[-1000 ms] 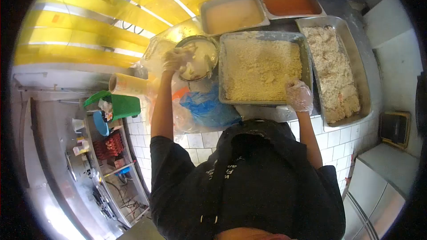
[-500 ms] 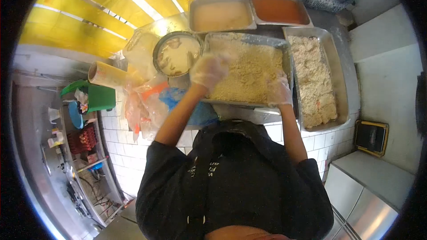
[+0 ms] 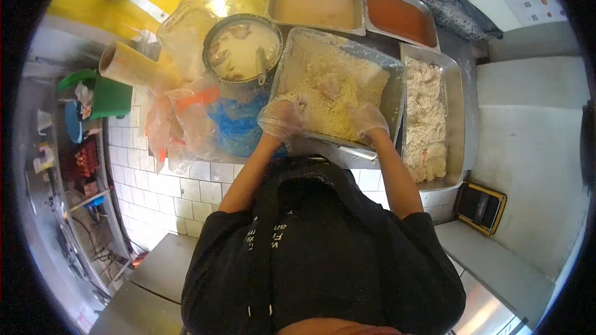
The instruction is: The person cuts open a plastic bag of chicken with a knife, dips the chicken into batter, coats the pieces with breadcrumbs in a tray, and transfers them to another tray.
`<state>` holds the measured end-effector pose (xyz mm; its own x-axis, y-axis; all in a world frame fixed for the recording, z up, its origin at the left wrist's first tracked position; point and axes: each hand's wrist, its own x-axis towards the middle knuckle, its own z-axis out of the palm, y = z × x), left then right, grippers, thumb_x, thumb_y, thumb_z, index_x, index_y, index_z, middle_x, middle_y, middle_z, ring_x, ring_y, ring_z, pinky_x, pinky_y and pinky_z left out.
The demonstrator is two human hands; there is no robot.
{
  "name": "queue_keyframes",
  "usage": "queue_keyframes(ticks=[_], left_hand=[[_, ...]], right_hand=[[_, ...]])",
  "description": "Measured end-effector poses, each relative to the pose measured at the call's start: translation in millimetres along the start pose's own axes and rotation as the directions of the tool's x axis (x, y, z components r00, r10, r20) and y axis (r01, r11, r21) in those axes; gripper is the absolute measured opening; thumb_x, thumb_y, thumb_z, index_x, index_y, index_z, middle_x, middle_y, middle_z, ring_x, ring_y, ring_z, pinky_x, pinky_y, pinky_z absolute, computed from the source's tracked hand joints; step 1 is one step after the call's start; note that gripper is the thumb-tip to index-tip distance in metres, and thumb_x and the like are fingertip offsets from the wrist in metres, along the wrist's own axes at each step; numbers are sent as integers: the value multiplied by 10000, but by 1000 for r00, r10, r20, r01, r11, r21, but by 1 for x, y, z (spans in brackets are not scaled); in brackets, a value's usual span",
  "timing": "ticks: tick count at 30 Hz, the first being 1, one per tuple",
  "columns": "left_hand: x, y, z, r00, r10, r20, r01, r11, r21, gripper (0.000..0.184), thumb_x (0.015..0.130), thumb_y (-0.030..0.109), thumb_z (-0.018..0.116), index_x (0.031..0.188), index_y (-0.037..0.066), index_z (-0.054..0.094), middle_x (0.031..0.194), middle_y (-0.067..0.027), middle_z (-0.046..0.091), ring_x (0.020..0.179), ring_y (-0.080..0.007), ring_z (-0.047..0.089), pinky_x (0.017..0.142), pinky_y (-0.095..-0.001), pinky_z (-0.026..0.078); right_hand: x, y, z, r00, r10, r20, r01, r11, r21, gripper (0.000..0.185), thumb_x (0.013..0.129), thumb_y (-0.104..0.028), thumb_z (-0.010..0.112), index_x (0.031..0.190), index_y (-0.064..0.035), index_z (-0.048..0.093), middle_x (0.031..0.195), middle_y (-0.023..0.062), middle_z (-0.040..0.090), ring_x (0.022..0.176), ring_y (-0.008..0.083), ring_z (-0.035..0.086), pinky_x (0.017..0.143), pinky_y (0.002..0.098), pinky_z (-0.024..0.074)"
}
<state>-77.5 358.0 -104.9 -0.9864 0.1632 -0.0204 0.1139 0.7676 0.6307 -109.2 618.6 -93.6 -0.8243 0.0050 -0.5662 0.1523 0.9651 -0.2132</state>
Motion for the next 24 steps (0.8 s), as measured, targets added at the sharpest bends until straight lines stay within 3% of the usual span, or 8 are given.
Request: queue_keyframes(ticks=[5,14,17,20,21,22,23,24], left_hand=[[-2,-1,3,998,-49,-50,48,999,-11,197,817,264,669,956,132,717,853,-143,705,784,-350,677,696,-444,528],[-2,-3,6,994,-29,-107,20,996,-90,225,797,244,686,975,108,705,795,-147,696,730,-350,678,668,-442,533],[-3,-9,17,990,-73,-118,59,991,-120,218,799,226,672,974,100,705,815,-159,704,765,-352,692,686,-452,540],[-2,-3,11,983,-165,-76,162,986,-37,195,788,216,663,932,87,691,822,-178,705,790,-364,698,698,-467,541],[0,-1,8,981,-174,-86,172,984,-37,195,788,216,663,932,87,691,822,-178,705,790,-364,698,698,-467,541],[-1,1,6,986,-161,-32,161,987,-22,204,777,220,665,921,77,679,841,-190,706,803,-375,696,703,-473,541],[-2,2,6,989,-148,25,148,989,-8,214,765,225,668,910,68,668,861,-202,706,816,-387,695,709,-478,541],[-3,-1,9,988,-156,22,156,988,-5,214,765,225,668,910,68,668,861,-202,706,816,-387,695,709,-478,541]], right_hand=[[11,7,9,967,-118,228,-55,772,633,810,943,-683,438,1522,-117,413,1509,180,477,1393,342,446,1101,455,401],[19,20,24,942,-38,335,-188,767,614,893,934,-755,404,1538,-99,360,1486,172,479,1377,348,432,1099,489,369],[34,3,47,914,-126,387,-181,724,666,853,938,-741,391,1583,-193,287,1642,197,208,1489,384,236,1155,576,279],[17,-39,-2,930,110,350,-361,439,823,794,944,-659,495,1558,-182,338,1568,204,371,1401,365,399,1075,506,401],[62,-8,16,981,-192,-4,159,803,575,685,936,-600,541,1445,-146,471,1413,221,505,1249,364,512,987,484,452],[84,-10,14,910,-406,-85,410,847,337,635,932,-570,563,1388,-129,537,1335,230,572,1173,363,569,943,472,478],[106,-13,11,786,-597,-160,612,789,60,589,928,-540,586,1332,-111,604,1257,239,640,1098,363,625,899,461,503],[111,-41,-7,868,-433,-243,469,876,116,494,928,-502,578,1160,-75,668,1098,244,672,965,385,646,830,481,509]])
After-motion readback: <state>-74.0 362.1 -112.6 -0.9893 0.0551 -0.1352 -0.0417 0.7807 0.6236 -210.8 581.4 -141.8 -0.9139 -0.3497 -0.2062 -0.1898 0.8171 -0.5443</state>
